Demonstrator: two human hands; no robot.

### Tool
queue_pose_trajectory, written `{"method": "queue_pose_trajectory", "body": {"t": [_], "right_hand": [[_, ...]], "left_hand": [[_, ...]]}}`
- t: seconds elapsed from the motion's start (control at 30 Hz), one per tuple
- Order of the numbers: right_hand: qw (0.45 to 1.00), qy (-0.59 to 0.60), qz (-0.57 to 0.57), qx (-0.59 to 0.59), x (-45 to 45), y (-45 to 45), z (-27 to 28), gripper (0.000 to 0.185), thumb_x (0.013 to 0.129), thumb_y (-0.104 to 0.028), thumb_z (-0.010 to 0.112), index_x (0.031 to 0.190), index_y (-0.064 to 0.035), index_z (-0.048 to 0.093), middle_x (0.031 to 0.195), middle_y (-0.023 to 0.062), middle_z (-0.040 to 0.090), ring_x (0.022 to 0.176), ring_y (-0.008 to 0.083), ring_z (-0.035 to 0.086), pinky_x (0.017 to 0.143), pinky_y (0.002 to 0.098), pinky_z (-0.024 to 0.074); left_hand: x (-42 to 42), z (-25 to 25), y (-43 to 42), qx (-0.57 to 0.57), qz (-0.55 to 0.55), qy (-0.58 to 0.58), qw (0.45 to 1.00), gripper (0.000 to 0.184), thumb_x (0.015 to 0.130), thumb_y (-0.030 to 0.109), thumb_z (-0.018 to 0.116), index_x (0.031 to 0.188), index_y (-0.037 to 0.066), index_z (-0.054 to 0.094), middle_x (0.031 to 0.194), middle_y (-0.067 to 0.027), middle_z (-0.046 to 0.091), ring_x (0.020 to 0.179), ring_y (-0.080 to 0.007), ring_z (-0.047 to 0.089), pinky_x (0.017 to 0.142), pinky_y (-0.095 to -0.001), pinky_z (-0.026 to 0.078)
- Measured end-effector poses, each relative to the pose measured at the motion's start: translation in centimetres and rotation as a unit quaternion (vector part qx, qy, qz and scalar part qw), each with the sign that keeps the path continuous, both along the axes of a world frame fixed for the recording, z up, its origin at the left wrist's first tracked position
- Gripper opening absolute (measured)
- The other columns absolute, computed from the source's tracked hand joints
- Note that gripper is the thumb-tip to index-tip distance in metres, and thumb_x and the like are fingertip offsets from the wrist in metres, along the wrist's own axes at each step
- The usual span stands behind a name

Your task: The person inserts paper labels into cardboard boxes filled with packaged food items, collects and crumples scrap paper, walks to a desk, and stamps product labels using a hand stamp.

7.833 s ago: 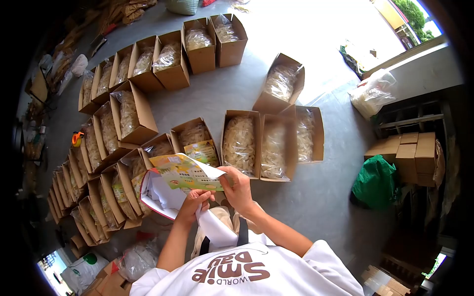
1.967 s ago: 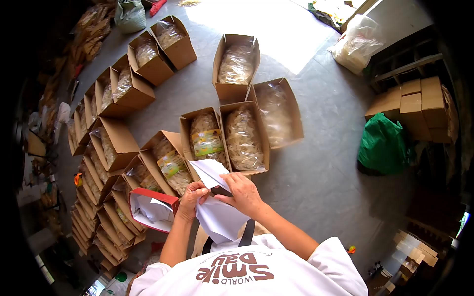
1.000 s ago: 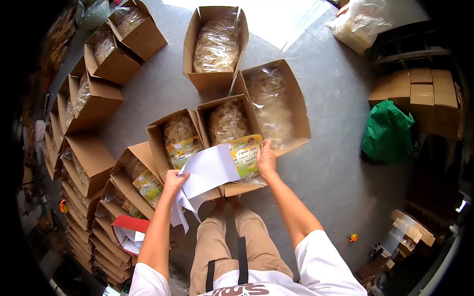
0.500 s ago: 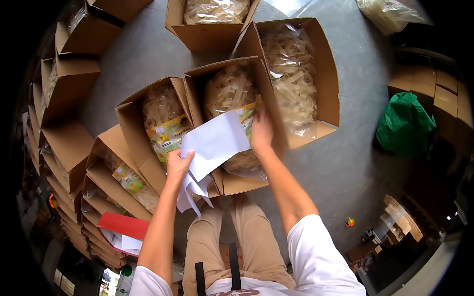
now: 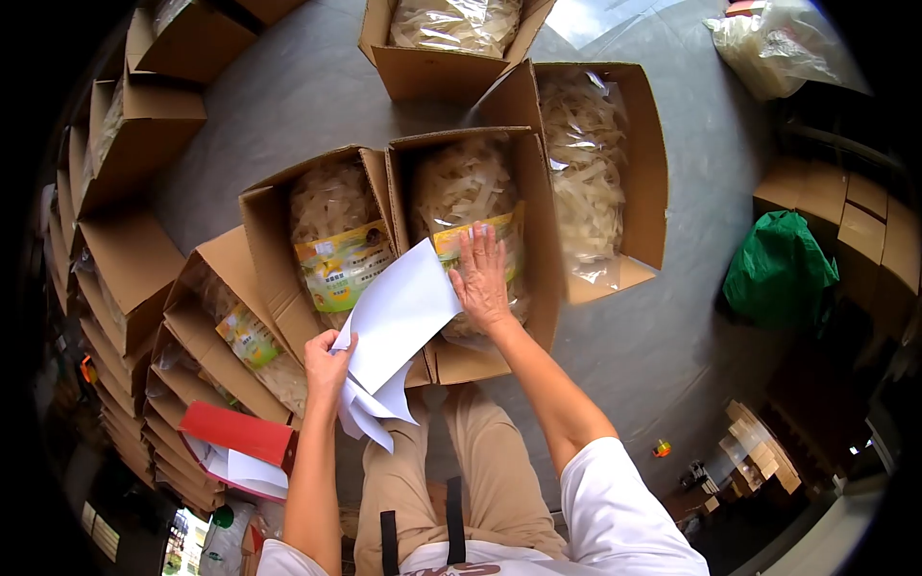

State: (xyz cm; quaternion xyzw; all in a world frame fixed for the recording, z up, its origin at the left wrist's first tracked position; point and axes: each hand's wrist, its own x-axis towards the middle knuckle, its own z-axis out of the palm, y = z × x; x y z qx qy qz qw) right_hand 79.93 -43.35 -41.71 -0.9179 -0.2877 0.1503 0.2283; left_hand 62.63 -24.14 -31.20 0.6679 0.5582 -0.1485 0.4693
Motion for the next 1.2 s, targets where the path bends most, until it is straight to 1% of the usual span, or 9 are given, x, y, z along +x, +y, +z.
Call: {"method": "queue_pose_trajectory", "body": {"t": [0.2, 0.33, 0.47, 0.6, 0.77, 0.9, 1.0, 1.07, 1.2], "right_hand": [[0.967, -0.032, 0.208, -0.141, -1.6, 1.5, -1.1, 0.062, 0.085, -0.026, 0.051, 0.139, -0.0204, 0.023, 0.148, 0.0101, -0.001, 0.133, 0.0412, -0.001, 0.106, 0.0556, 0.0076], [0.944, -0.052, 0.235, -0.226, -1.9, 1.7, -0.2, 0.063, 0.084, -0.024, 0.053, 0.139, -0.0196, 0.024, 0.148, 0.0111, -0.002, 0.133, 0.0405, -0.006, 0.105, 0.0561, 0.0054], [0.926, 0.103, 0.278, -0.235, -5.6, -0.8, 1.4, 0.061, 0.084, -0.018, 0.049, 0.138, -0.0072, 0.023, 0.147, 0.0131, 0.007, 0.135, 0.0362, 0.003, 0.107, 0.0514, 0.0100], [0.944, 0.189, 0.233, -0.136, -8.8, -2.5, 3.9, 0.052, 0.083, -0.009, 0.045, 0.131, 0.0017, 0.031, 0.139, 0.0193, 0.026, 0.126, 0.0366, 0.028, 0.103, 0.0410, 0.0265], [0.963, 0.241, 0.116, -0.027, -12.6, -1.1, 9.5, 0.051, 0.075, 0.003, 0.047, 0.125, 0.0070, 0.036, 0.130, 0.0276, 0.036, 0.119, 0.0415, 0.037, 0.101, 0.0402, 0.0307], [0.974, 0.170, 0.148, -0.002, -14.7, 2.0, 14.6, 0.058, 0.075, 0.008, 0.048, 0.129, 0.0008, 0.032, 0.138, 0.0239, 0.024, 0.116, 0.0414, 0.040, 0.097, 0.0398, 0.0353], [0.946, 0.269, 0.179, 0.001, -16.5, 3.0, 16.3, 0.052, 0.077, 0.005, 0.049, 0.127, -0.0015, 0.037, 0.139, 0.0197, 0.026, 0.121, 0.0371, 0.036, 0.097, 0.0381, 0.0362], [0.937, 0.255, 0.240, 0.003, -18.0, 3.8, 16.6, 0.045, 0.078, 0.003, 0.051, 0.122, -0.0031, 0.043, 0.133, 0.0187, 0.036, 0.112, 0.0359, 0.046, 0.091, 0.0358, 0.0414], [0.894, 0.321, 0.302, 0.087, -20.3, 8.2, 19.9, 0.036, 0.079, -0.002, 0.054, 0.115, -0.0021, 0.051, 0.117, 0.0168, 0.052, 0.104, 0.0331, 0.052, 0.087, 0.0370, 0.0446]], "left_hand": [[-12.3, 7.3, -0.2, -0.026, 0.142, -0.075, 0.987, 0.020, 0.071, -0.003, 0.061, 0.057, 0.002, 0.046, 0.060, -0.0015, 0.053, 0.058, -0.0075, 0.046, 0.056, -0.0224, 0.038], [-17.6, 11.0, -1.4, 0.048, 0.302, -0.134, 0.943, 0.022, 0.066, -0.010, 0.054, 0.055, 0.004, 0.040, 0.060, -0.0085, 0.053, 0.058, -0.0164, 0.054, 0.063, -0.0272, 0.045], [-25.6, 12.0, -2.4, -0.036, 0.487, -0.096, 0.867, 0.026, 0.060, -0.017, 0.040, 0.059, 0.008, 0.035, 0.054, -0.0097, 0.047, 0.047, -0.0152, 0.045, 0.046, -0.0249, 0.037], [-28.9, 12.3, -4.5, -0.084, 0.538, -0.073, 0.835, 0.006, 0.072, 0.001, 0.045, 0.077, 0.005, 0.046, 0.055, -0.0064, 0.043, 0.045, -0.0135, 0.042, 0.043, -0.0241, 0.035], [-32.2, 11.7, -5.4, -0.080, 0.627, 0.008, 0.775, 0.067, 0.082, 0.062, 0.044, 0.094, -0.003, 0.051, 0.044, -0.0003, 0.031, 0.039, -0.0118, 0.031, 0.039, -0.0251, 0.025], [-37.3, 7.6, -3.8, -0.274, 0.734, 0.003, 0.621, 0.078, 0.081, 0.066, 0.038, 0.097, -0.008, 0.050, 0.043, -0.0005, 0.029, 0.036, -0.0137, 0.027, 0.037, -0.0269, 0.024], [-37.7, 4.3, -3.2, -0.256, 0.794, -0.130, 0.535, 0.063, 0.089, 0.054, 0.035, 0.096, -0.007, 0.051, 0.043, -0.0020, 0.030, 0.037, -0.0144, 0.029, 0.038, -0.0267, 0.025], [-36.0, 3.1, -2.9, -0.194, 0.850, -0.131, 0.472, 0.028, 0.091, 0.024, 0.033, 0.086, 0.002, 0.050, 0.048, -0.0031, 0.036, 0.039, -0.0150, 0.032, 0.038, -0.0260, 0.028], [-34.1, 3.9, -4.7, -0.114, 0.827, -0.176, 0.521, 0.020, 0.088, 0.020, 0.037, 0.080, 0.007, 0.050, 0.053, -0.0034, 0.045, 0.039, -0.0133, 0.038, 0.035, -0.0239, 0.031]]}}
